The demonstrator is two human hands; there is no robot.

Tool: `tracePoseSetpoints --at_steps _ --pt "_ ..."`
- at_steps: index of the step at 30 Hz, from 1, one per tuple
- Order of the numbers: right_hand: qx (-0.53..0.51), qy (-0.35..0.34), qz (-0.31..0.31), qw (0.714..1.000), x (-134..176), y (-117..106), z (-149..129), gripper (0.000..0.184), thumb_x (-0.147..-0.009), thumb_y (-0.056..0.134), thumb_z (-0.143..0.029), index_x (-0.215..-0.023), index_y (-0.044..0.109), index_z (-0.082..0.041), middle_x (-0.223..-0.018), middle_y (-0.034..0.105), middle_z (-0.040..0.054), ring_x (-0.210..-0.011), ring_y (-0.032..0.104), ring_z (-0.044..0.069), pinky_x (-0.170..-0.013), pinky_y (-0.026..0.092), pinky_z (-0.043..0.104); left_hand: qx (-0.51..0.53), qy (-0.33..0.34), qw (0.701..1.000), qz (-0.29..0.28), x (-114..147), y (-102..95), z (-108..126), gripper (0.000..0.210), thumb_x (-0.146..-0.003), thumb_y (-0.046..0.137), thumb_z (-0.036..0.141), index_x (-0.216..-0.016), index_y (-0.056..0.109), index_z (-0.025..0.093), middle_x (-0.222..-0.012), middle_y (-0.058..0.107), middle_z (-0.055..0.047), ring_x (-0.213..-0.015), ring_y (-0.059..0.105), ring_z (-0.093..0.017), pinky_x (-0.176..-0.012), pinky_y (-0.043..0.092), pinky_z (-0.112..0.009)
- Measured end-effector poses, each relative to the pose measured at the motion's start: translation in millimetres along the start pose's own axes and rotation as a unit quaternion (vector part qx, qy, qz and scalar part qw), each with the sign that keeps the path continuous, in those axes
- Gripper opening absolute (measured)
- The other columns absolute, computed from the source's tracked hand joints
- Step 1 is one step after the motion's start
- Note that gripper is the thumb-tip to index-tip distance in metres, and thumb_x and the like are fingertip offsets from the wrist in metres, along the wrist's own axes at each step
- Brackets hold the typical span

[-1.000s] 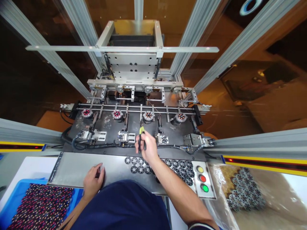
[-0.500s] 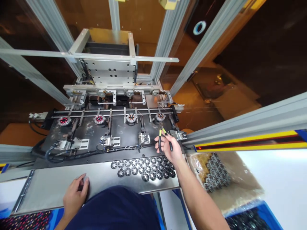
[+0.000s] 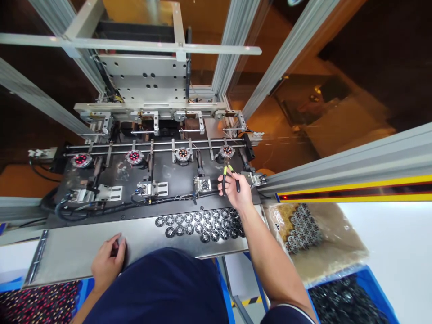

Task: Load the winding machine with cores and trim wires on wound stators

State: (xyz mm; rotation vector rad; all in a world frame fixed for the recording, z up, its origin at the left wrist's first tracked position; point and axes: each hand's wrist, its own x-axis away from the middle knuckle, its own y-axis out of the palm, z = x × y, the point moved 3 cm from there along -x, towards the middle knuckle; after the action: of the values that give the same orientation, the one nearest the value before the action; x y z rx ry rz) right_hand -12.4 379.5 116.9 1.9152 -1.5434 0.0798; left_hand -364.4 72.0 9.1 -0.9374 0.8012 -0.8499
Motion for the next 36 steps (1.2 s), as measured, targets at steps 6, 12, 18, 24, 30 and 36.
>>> tracePoseSetpoints --at_steps 6,12,18,24,30,36 --pt "0.018 -0.017 -0.006 1.0 -6 0 0 0.022 -0.078 0.054 -0.04 -0.09 0.06 -0.022 -0.066 0.065 -0.0005 -0.054 0.06 0.016 -0.04 0.047 0.023 0.01 -0.01 1.0 -0.016 2 -0.8 0 0.041 -0.095 0.045 0.048 -0.109 0.065 0.014 -0.071 0.06 -0.004 -0.068 0.061 -0.02 -0.07 0.049 -0.03" --pt "0.028 -0.033 -0.03 0.999 10 19 -8 0.025 -0.079 0.055 -0.037 -0.098 0.06 -0.023 -0.066 0.06 -0.0022 -0.044 0.051 0.01 -0.035 0.036 0.018 0.036 -0.051 0.998 -0.03 4 0.1 0 0.041 -0.093 0.047 0.048 -0.112 0.065 0.016 -0.072 0.06 -0.004 -0.071 0.06 -0.021 -0.074 0.048 -0.033" --pt "0.124 0.105 -0.271 0.949 111 62 12 0.054 -0.068 0.071 -0.034 -0.121 0.064 -0.026 -0.076 0.067 0.0014 -0.042 0.049 0.01 -0.037 0.035 0.023 0.139 -0.173 0.973 -0.067 -1 -1.5 -1 0.043 -0.082 0.055 0.052 -0.108 0.067 0.019 -0.073 0.059 -0.005 -0.077 0.058 -0.026 -0.086 0.047 -0.043" --pt "0.467 0.169 -0.371 0.785 113 134 114 0.064 -0.077 0.05 -0.027 -0.14 0.049 -0.022 -0.084 0.067 0.0016 -0.055 0.061 0.013 -0.052 0.049 0.025 0.247 -0.226 0.934 -0.128 -2 -13.5 16 0.049 -0.079 0.05 0.069 -0.09 0.069 0.025 -0.073 0.068 -0.006 -0.066 0.063 -0.025 -0.072 0.057 -0.042" --pt "0.68 0.013 -0.31 0.664 97 198 180 0.064 -0.081 0.058 -0.03 -0.14 0.047 -0.007 -0.118 0.064 0.0241 -0.107 0.065 0.037 -0.09 0.05 0.046 0.365 -0.265 0.862 -0.233 16 -15.5 51 0.081 -0.084 0.027 0.081 -0.086 0.068 0.011 -0.068 0.071 -0.011 -0.059 0.068 -0.02 -0.054 0.057 -0.031" --pt "0.766 -0.072 -0.283 0.572 111 197 204 0.065 -0.089 0.051 -0.033 -0.142 0.042 0.003 -0.133 0.051 0.0379 -0.11 0.065 0.042 -0.09 0.051 0.051 0.346 -0.266 0.87 -0.23 13 -17.0 48 0.063 -0.088 0.041 0.07 -0.084 0.067 0.012 -0.067 0.069 -0.006 -0.056 0.064 -0.017 -0.053 0.053 -0.029"
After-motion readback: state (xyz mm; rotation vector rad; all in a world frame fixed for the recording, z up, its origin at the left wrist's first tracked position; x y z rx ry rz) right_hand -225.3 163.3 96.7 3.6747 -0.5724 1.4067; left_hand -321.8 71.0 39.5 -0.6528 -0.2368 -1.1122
